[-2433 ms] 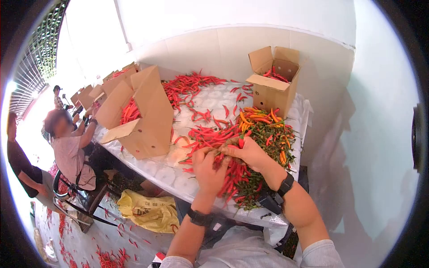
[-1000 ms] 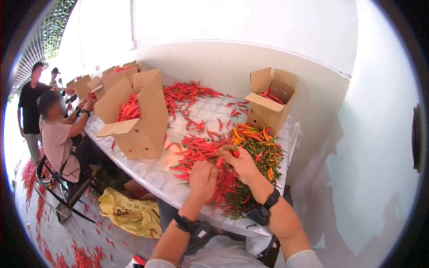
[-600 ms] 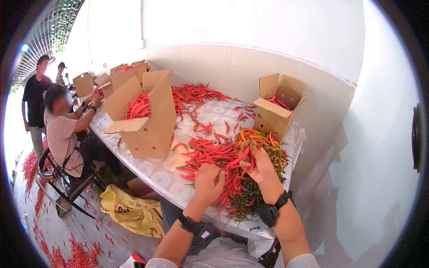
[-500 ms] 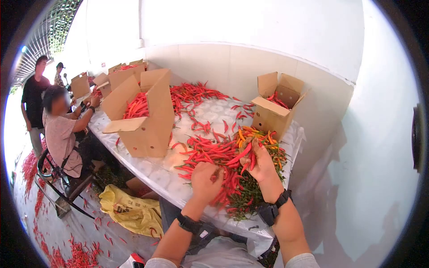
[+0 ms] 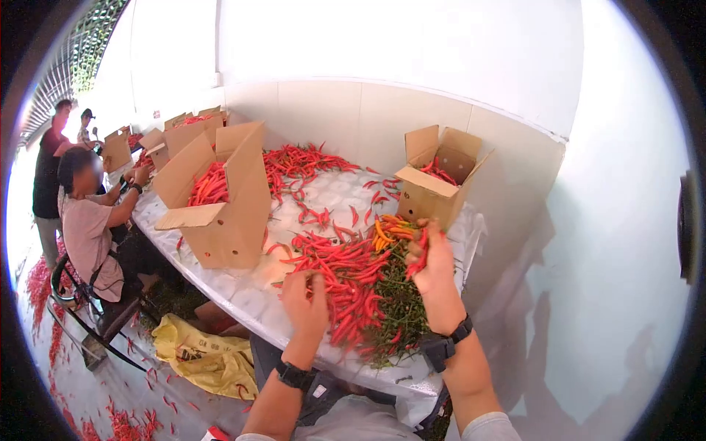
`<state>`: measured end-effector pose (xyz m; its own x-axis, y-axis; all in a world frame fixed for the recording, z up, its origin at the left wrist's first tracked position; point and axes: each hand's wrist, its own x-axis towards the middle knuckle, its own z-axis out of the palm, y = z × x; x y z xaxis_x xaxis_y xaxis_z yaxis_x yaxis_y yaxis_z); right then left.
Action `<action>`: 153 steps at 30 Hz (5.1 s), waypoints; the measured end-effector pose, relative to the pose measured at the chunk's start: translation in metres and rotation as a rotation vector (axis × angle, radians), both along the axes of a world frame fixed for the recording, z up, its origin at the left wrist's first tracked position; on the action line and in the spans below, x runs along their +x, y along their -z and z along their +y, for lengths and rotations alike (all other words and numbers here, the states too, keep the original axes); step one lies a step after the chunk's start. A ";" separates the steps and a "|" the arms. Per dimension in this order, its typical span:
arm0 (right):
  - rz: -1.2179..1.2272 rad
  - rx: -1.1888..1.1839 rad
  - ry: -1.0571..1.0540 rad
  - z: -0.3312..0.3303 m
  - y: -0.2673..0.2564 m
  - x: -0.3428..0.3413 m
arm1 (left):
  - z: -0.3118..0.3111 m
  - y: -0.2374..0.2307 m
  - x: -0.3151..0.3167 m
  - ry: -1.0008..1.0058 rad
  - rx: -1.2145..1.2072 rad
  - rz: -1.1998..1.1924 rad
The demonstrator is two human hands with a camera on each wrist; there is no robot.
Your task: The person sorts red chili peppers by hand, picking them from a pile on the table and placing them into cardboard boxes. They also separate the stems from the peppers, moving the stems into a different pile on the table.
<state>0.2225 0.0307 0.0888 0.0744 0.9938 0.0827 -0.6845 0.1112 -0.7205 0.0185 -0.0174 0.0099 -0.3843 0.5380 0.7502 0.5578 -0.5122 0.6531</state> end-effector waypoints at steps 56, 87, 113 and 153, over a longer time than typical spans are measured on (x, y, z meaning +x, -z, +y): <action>-2.162 0.661 -0.375 0.093 0.036 -0.089 | -0.006 -0.004 -0.051 0.133 -0.388 0.277; -1.263 0.779 0.181 0.009 0.036 -0.035 | 0.019 0.005 -0.004 -0.005 -0.078 0.033; -0.504 0.263 -0.089 0.010 0.037 -0.037 | 0.015 0.003 0.000 0.130 -0.059 0.297; -0.827 0.395 0.079 0.007 0.039 -0.046 | 0.012 -0.006 0.001 0.081 0.033 0.163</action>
<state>0.1762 0.0378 0.0502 -0.0935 0.8765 0.4722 0.0515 0.4779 -0.8769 0.0194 -0.0055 0.0163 -0.2123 0.5361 0.8170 0.6109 -0.5798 0.5391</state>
